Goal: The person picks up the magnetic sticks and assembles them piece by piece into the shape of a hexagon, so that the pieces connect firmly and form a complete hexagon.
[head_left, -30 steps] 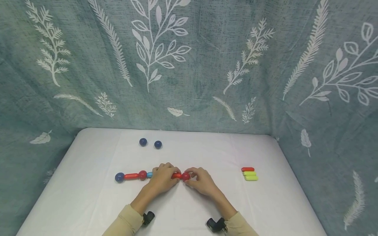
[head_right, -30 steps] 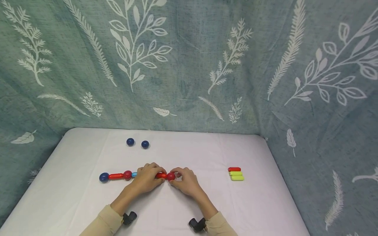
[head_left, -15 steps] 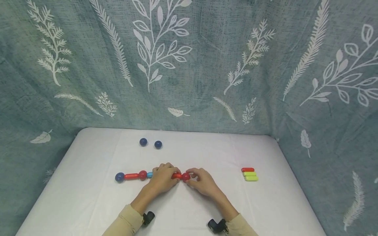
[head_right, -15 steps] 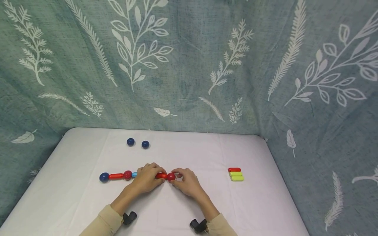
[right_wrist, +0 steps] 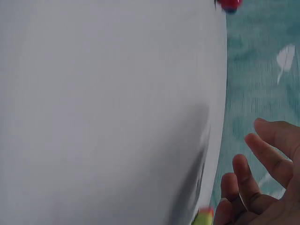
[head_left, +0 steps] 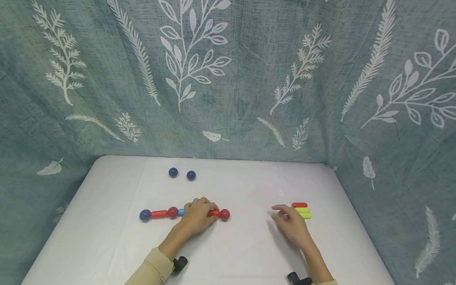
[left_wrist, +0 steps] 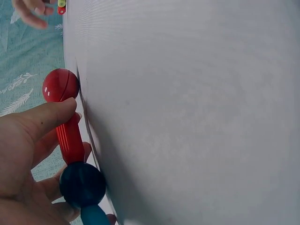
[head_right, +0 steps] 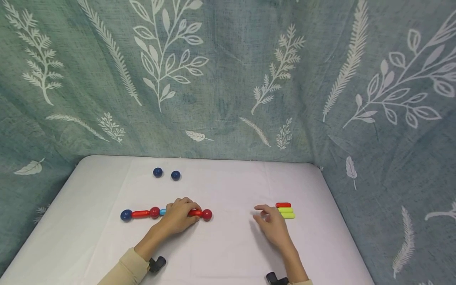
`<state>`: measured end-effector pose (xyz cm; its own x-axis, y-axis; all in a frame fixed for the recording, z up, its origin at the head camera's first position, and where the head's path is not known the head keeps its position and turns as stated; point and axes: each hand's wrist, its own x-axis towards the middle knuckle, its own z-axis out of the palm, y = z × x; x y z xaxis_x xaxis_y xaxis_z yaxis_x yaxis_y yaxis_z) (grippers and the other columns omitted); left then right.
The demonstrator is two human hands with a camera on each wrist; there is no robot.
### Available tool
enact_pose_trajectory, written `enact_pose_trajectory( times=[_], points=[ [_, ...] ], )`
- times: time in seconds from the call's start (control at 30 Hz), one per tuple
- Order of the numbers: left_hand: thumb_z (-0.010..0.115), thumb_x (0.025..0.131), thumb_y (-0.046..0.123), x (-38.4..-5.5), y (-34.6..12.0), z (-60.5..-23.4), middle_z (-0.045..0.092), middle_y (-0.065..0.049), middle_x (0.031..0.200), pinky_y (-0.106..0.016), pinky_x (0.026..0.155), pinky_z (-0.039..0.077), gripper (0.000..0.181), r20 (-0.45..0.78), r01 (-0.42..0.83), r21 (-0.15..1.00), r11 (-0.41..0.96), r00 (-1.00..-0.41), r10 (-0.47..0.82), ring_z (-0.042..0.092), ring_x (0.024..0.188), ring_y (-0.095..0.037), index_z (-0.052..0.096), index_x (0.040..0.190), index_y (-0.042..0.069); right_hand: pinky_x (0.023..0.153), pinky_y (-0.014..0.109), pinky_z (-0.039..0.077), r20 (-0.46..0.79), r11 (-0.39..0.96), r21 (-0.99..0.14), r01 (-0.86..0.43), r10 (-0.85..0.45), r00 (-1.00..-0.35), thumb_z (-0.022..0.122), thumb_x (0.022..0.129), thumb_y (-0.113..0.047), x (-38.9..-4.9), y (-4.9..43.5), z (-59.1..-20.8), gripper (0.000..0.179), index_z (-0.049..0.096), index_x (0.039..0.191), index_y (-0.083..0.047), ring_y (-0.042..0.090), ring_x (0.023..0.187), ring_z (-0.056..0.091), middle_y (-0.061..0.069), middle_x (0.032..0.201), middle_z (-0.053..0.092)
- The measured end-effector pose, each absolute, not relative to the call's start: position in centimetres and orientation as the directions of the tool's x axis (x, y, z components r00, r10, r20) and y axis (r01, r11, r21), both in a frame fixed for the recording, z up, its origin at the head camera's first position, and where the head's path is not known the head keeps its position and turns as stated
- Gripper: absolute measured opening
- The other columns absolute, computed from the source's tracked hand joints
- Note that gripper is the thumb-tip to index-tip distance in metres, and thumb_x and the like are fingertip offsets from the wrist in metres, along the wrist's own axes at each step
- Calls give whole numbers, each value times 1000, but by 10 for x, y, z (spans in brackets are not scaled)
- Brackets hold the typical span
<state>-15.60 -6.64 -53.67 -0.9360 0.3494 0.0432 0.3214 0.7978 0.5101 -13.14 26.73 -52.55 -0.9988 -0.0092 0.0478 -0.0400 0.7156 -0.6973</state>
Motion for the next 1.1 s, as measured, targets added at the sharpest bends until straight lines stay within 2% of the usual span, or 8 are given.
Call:
enact_pose_trajectory(
  times=[0.1, 0.23, 0.4, 0.8, 1.1],
  points=[
    [77, 88, 28, -156, -67, -536, 61, -1, 106, -58, 92, 39, 24, 44, 320, 513, 796, -936, 348, 53, 104, -24, 74, 110, 20, 73, 41, 50, 63, 760, -650, -12, 38, -997, 71, 93, -14, -131, 297, -522, 25, 71, 117, -6, 27, 89, 62, 15, 106, 66],
    [77, 88, 27, -155, -67, -534, 60, -1, 106, -59, 92, 38, 23, 41, 317, 520, 793, -937, 348, 53, 104, -25, 74, 110, 20, 76, 52, 51, 50, 815, -577, 53, 99, -994, 68, 94, -13, -130, 325, -518, 26, 69, 117, 0, 41, 98, 61, 25, 108, 62],
    [77, 88, 28, -155, -67, -533, 60, -1, 106, -58, 91, 38, 23, 33, 313, 524, 792, -937, 348, 53, 103, -24, 74, 109, 19, 75, 58, 50, -6, 836, -531, 140, 161, -987, 67, 94, -13, -131, 344, -520, 31, 65, 119, 4, 50, 103, 56, 33, 112, 57],
    [77, 88, 29, -158, -65, -534, 60, -1, 107, -58, 93, 38, 23, 19, 306, 520, 798, -938, 347, 53, 104, -24, 74, 110, 20, 68, 50, 52, -73, 850, -499, 169, 153, -986, 72, 89, -10, -130, 349, -525, 32, 65, 118, 4, 45, 93, 59, 31, 105, 59],
    [77, 89, 29, -155, -66, -535, 60, -1, 106, -58, 93, 38, 23, 20, 305, 526, 794, -938, 347, 53, 104, -24, 74, 109, 20, 73, 53, 52, -75, 842, -511, 172, 156, -985, 73, 90, -13, -129, 338, -525, 32, 66, 118, 3, 45, 98, 60, 30, 108, 61]
  ],
)
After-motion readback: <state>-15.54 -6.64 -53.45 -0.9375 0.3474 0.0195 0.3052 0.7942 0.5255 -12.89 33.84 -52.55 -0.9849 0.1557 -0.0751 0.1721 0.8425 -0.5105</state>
